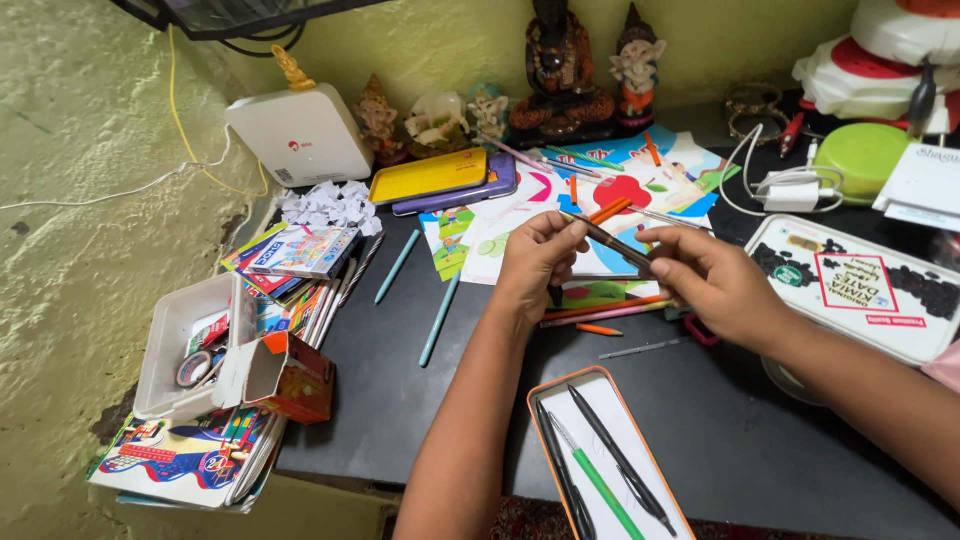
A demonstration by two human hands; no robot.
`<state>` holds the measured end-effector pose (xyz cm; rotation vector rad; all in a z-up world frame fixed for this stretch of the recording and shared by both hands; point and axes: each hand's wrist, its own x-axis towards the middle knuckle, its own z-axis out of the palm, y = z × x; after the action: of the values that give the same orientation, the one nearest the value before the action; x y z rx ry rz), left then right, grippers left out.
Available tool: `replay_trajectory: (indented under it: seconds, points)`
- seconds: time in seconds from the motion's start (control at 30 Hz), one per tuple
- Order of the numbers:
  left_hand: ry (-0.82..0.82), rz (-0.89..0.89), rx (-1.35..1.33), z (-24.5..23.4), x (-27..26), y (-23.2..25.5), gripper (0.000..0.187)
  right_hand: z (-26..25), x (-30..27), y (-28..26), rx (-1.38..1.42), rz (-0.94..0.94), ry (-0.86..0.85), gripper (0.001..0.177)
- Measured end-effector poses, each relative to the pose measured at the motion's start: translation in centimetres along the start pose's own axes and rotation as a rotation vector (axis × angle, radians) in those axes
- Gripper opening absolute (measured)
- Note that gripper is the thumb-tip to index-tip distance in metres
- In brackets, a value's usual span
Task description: The person repeatedly assembles and disassembles a retractable pen, handling the barrel, cap, and internal components. They also pick up and place down other pens from a metal tin on the table.
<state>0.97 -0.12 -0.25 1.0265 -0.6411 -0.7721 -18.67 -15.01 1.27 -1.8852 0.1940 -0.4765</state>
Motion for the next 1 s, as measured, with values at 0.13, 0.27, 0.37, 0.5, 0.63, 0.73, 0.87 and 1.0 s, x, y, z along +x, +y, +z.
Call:
replay_trajectory:
  seconds: [0.13, 0.27, 0.37, 0.5, 0.63, 0.73, 0.87, 1.0]
  points:
    - [-0.058, 0.023, 0.012, -0.2, -0.3, 0.2, 0.022, 0.2, 0.0, 0.0, 0.058, 0.019, -0.038, 0.039]
    - [-0.165, 0.013, -0.03, 0.1, -0.8, 0.9, 0.025, -0.3, 0.4, 0.3, 0.309, 0.249, -0.088, 0.041]
    - [-0.264, 0.005, -0.083, 0.2, -1.1, 1.0, 0.026, -0.6, 0.6, 0.3, 0.4, 0.294, -0.093, 0.042]
    - [-0.201, 0.035, -0.075, 0.6, -1.1, 1.0, 0.024, 0.1, 0.2, -0.8, 0.142, 0.043, -0.02, 0.042]
    - [-0.144, 0.059, -0.054, 0.7, -1.1, 1.1, 0.023, 0.4, -0.9, -2.1, -0.513, -0.267, 0.148, 0.04]
    - [-0.115, 0.048, -0.056, 0.6, -1.0, 1.1, 0.022, 0.4, -1.4, -2.0, -0.726, -0.451, 0.188, 0.033]
    - [-0.192, 0.063, -0.092, 0.4, -1.0, 1.2, 0.021, 0.3, -0.7, -0.6, -0.408, -0.271, 0.124, 0.033]
    - [-0.238, 0.056, -0.128, 0.4, -1.2, 1.2, 0.024, -0.2, 0.2, 0.4, 0.067, 0.14, -0.026, 0.036]
